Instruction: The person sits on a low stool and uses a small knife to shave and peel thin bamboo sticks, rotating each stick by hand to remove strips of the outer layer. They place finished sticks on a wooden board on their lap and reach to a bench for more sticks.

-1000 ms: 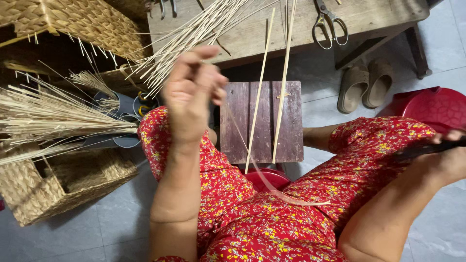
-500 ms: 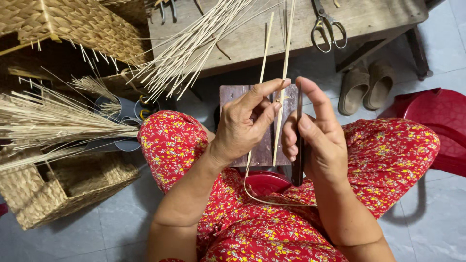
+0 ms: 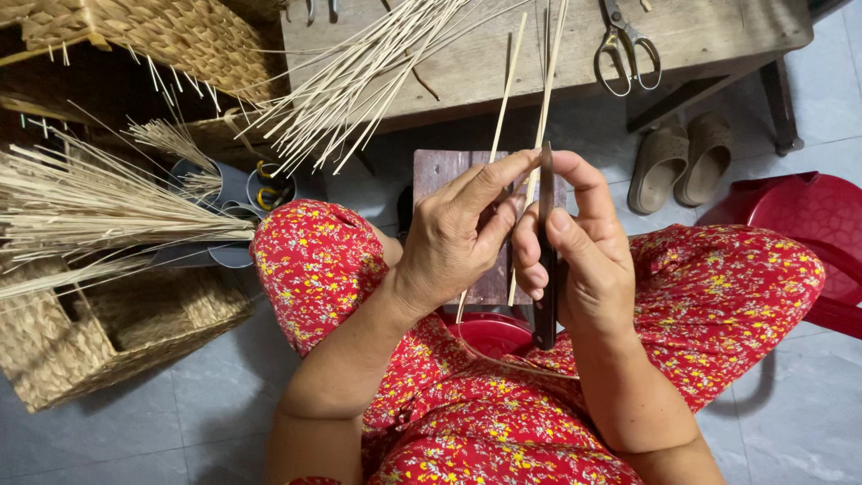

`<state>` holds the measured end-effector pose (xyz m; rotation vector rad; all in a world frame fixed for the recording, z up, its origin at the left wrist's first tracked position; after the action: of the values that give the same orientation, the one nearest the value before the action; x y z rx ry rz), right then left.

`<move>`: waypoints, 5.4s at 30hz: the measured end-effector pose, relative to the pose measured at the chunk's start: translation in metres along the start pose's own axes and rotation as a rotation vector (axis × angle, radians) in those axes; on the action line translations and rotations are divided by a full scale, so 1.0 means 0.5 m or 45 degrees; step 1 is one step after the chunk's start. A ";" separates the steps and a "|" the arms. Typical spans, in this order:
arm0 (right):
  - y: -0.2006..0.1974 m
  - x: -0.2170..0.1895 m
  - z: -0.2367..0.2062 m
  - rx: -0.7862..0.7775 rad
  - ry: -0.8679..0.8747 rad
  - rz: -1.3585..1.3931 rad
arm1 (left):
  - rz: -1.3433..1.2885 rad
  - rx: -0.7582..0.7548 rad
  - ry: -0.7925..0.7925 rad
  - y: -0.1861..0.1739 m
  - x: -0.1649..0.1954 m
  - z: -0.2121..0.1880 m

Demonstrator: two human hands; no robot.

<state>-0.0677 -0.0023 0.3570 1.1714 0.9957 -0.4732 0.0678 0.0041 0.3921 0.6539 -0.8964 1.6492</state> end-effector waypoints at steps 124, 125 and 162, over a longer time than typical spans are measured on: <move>0.016 0.228 -0.004 -0.155 0.889 -0.173 | -0.115 0.462 0.028 -0.160 -0.044 0.022; 0.010 0.223 0.003 -0.144 0.857 -0.162 | -0.143 0.463 0.021 -0.167 -0.049 0.024; -0.125 0.278 -0.006 -0.096 0.901 -0.163 | -0.211 -0.054 -0.418 -0.099 -0.219 0.020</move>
<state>-0.0453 0.0021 0.2061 1.2344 1.6874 -0.1052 0.1429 -0.0586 0.3219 0.9616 -1.0770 1.3936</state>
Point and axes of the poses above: each hand's wrist, its own z-axis towards the middle knuckle, its own y-axis out of the palm, x = y × z, the point moved 8 cm from there along z, towards the middle knuckle, and after that the axes turned 5 degrees about -z, right-handed, at the moved point
